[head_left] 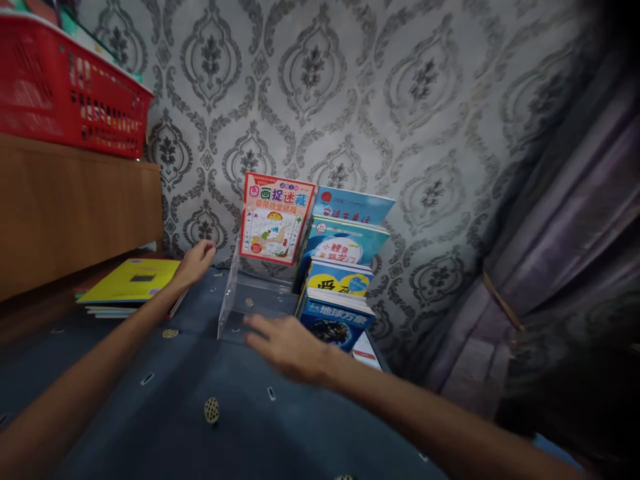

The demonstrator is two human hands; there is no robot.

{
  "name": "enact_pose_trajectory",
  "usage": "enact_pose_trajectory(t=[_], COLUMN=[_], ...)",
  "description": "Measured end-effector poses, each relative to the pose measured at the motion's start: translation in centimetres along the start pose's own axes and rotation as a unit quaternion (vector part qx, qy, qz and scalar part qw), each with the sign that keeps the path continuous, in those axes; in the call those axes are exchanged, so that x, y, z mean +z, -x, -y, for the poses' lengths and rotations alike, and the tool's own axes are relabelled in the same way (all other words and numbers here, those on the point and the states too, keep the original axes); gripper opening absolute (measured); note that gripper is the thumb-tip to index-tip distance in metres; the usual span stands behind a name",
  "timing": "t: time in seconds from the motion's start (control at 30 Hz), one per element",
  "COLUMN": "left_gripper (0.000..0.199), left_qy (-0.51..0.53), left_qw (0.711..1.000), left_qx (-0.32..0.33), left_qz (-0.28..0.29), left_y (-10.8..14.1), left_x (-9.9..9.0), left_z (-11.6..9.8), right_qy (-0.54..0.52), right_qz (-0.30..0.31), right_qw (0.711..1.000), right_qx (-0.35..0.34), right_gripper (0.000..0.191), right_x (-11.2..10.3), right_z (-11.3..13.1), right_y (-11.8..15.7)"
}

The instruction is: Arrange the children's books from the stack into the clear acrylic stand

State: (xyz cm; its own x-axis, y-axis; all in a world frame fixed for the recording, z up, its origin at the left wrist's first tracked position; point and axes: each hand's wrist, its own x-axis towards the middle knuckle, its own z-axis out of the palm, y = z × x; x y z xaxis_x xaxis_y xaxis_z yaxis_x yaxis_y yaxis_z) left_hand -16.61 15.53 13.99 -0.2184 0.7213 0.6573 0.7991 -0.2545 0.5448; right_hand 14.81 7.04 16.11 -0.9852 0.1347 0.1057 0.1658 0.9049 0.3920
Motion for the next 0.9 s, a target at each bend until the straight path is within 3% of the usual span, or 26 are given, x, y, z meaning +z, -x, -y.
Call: enact_pose_trajectory(t=[0.07, 0.17, 0.33, 0.57, 0.9], left_gripper=[0.029, 0.028, 0.051, 0.064, 0.045], left_qy=[-0.039, -0.136, -0.384, -0.435, -0.431], left_qw=[0.999, 0.991, 0.921, 0.890, 0.895], left_qx=[-0.001, 0.001, -0.024, -0.093, -0.082], left_qz=[0.007, 0.019, 0.063, 0.096, 0.081], left_y=[3.0, 7.3, 11.9, 13.8, 13.9], left_x=[-0.8, -2.3, -5.0, -6.5, -6.7], left_z=[1.6, 3.7, 6.9, 9.5, 8.8], right_qy=[-0.080, -0.173, -0.321, -0.427, -0.455], right_qz=[0.009, 0.007, -0.105, -0.157, -0.176], right_qw=[0.996, 0.984, 0.926, 0.865, 0.845], right_qx=[-0.026, 0.051, 0.171, 0.212, 0.218], right_gripper=[0.019, 0.021, 0.031, 0.028, 0.027], right_x=[3.7, 8.8, 14.0, 14.3, 14.4], right_z=[2.9, 6.6, 10.1, 10.3, 10.1], right_y=[1.4, 3.4, 5.1, 4.9, 4.8])
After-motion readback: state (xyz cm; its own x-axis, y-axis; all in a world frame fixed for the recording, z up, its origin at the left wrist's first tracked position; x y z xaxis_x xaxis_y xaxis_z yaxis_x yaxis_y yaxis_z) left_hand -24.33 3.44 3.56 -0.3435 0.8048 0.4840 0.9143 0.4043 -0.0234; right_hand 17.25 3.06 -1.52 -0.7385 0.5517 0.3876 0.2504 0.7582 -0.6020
